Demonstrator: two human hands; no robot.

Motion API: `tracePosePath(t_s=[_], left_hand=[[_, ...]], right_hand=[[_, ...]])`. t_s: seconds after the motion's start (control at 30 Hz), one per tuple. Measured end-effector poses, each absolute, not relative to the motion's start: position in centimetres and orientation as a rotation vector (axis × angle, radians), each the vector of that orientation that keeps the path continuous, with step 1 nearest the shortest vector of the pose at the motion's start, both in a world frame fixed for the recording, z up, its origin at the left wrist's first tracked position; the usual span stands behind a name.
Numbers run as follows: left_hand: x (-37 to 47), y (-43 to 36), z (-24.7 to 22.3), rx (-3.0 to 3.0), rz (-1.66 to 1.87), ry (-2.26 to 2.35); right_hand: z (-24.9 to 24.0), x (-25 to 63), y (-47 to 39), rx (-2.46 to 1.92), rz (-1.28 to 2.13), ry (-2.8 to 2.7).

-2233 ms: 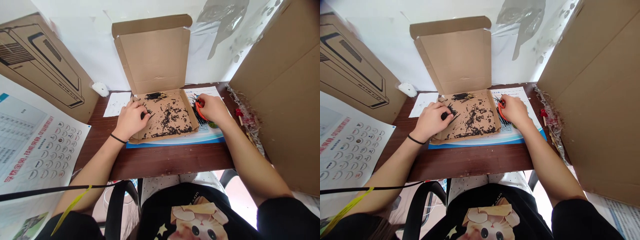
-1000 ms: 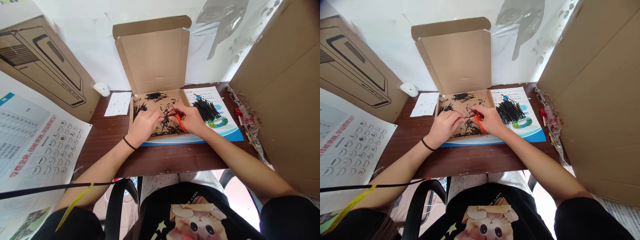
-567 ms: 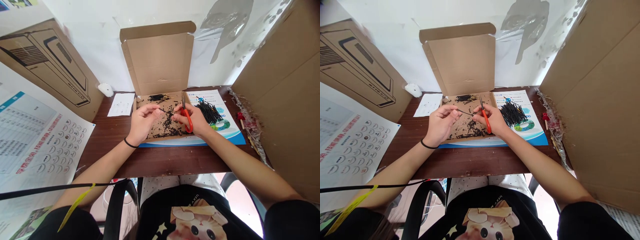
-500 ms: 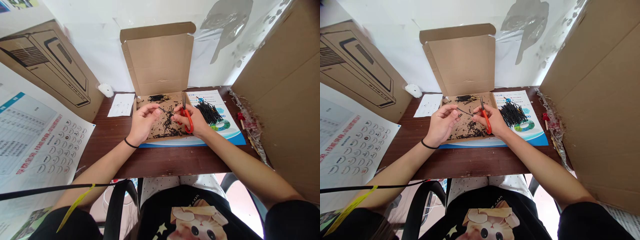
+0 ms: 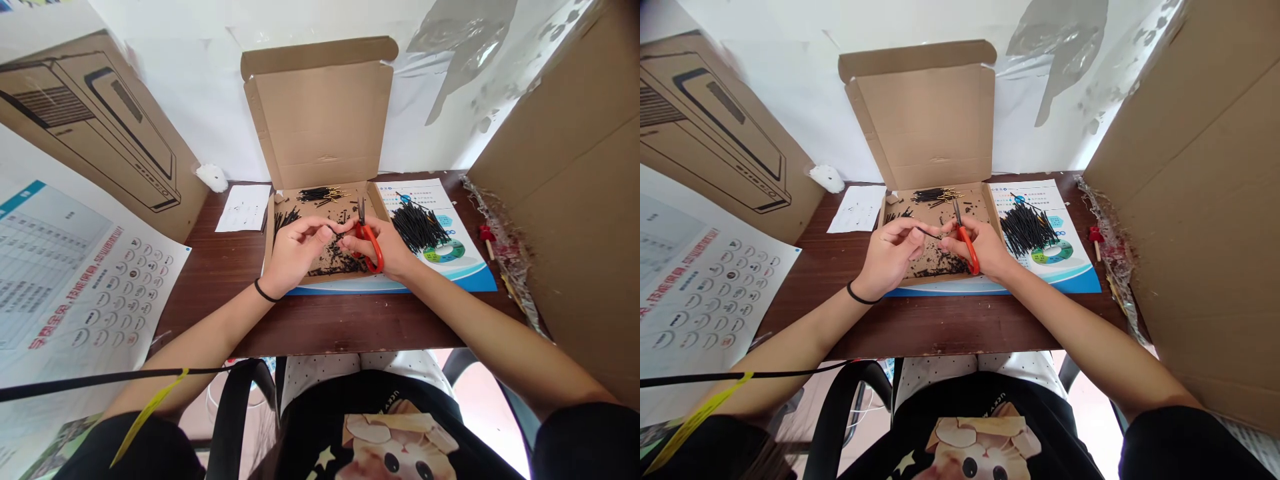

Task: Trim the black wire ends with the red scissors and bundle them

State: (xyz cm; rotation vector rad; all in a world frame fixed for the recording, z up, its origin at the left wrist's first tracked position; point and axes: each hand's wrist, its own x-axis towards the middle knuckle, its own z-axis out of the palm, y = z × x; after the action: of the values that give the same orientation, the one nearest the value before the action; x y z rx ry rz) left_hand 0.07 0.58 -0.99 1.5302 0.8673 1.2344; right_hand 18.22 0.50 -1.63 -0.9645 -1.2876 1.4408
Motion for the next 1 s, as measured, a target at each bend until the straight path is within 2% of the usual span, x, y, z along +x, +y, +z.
tracePosePath(t_s=[0.13, 0.33, 0.47, 1.0], left_hand=[[0.2, 0.3, -0.9, 1.561, 1.222, 0.796], [-0.4, 0.9, -0.8, 1.662, 1.197, 0.922], [-0.4, 1.2, -0.7, 1.727, 1.158, 0.975], [-0.4, 1.1, -0.3, 1.829, 1.147, 1.014]], right_hand=[[-1.8, 18.2, 0.4, -0.992, 1.353, -1.393], [-1.4, 18.9, 0.0, -1.176, 0.799, -1.656], [-1.0, 19.2, -0.2, -1.268, 0.589, -1.768], [-1.0, 19.1, -0.7, -1.319, 0.305, -1.982]])
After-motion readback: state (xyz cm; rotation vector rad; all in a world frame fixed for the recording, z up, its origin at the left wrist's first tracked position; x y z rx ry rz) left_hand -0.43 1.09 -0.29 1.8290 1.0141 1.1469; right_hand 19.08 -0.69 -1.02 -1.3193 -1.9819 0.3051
